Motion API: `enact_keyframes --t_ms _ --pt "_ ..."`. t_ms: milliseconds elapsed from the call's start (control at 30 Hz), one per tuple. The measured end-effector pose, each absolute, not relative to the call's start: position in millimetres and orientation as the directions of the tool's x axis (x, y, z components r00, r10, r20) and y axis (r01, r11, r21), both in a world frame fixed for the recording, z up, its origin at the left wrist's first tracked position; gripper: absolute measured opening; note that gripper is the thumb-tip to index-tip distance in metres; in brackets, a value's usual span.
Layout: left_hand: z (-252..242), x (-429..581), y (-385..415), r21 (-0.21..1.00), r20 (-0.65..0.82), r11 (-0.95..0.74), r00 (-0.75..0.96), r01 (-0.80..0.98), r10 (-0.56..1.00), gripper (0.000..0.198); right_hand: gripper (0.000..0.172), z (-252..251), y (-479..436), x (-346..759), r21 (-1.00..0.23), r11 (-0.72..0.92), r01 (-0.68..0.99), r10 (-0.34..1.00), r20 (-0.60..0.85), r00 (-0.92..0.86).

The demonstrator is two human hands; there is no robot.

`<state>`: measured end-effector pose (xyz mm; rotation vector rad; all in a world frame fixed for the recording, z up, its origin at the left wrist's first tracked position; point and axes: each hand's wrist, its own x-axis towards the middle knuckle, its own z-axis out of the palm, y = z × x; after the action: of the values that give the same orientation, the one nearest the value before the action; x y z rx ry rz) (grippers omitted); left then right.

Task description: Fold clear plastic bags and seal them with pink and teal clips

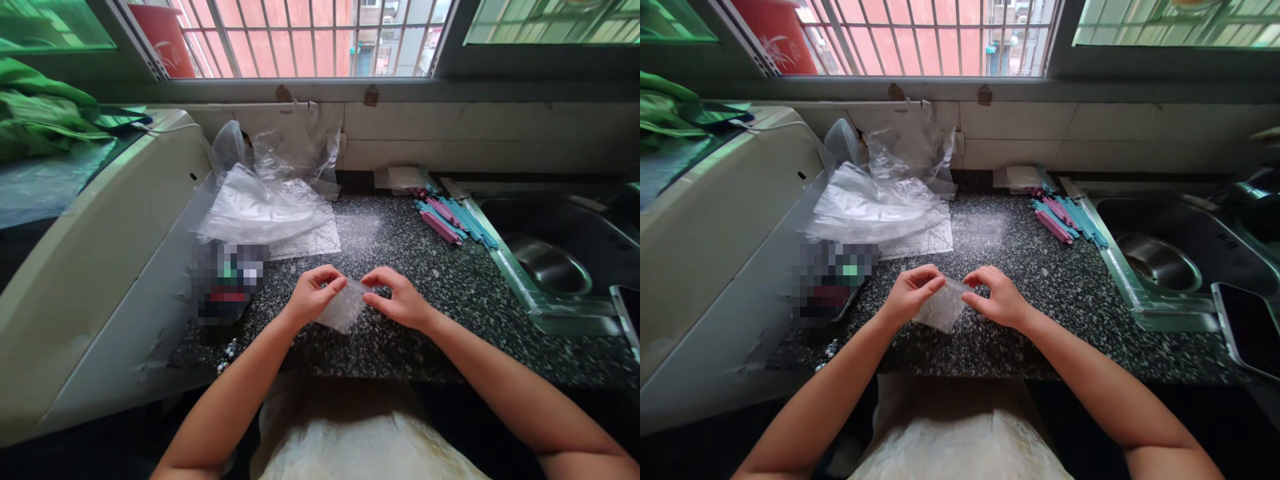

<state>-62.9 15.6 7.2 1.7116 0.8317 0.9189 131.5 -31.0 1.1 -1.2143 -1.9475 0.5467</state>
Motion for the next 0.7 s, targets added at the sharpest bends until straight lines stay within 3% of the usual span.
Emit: enact_keyframes --t_ms 267,700 --pt "2.2 -63.3 15.5 0.973 0.176 -0.219 0.378 0.075 0.909 0.023 0.015 2.1 -30.7 132.7 -0.806 0.368 0.464 0.929 0.305 -0.209" --pt "1.0 -55.4 11.4 0.978 0.139 -0.19 0.421 0.083 0.897 0.025 0.013 2.8 -32.1 130.2 -0.804 0.346 0.485 0.938 0.286 -0.196"
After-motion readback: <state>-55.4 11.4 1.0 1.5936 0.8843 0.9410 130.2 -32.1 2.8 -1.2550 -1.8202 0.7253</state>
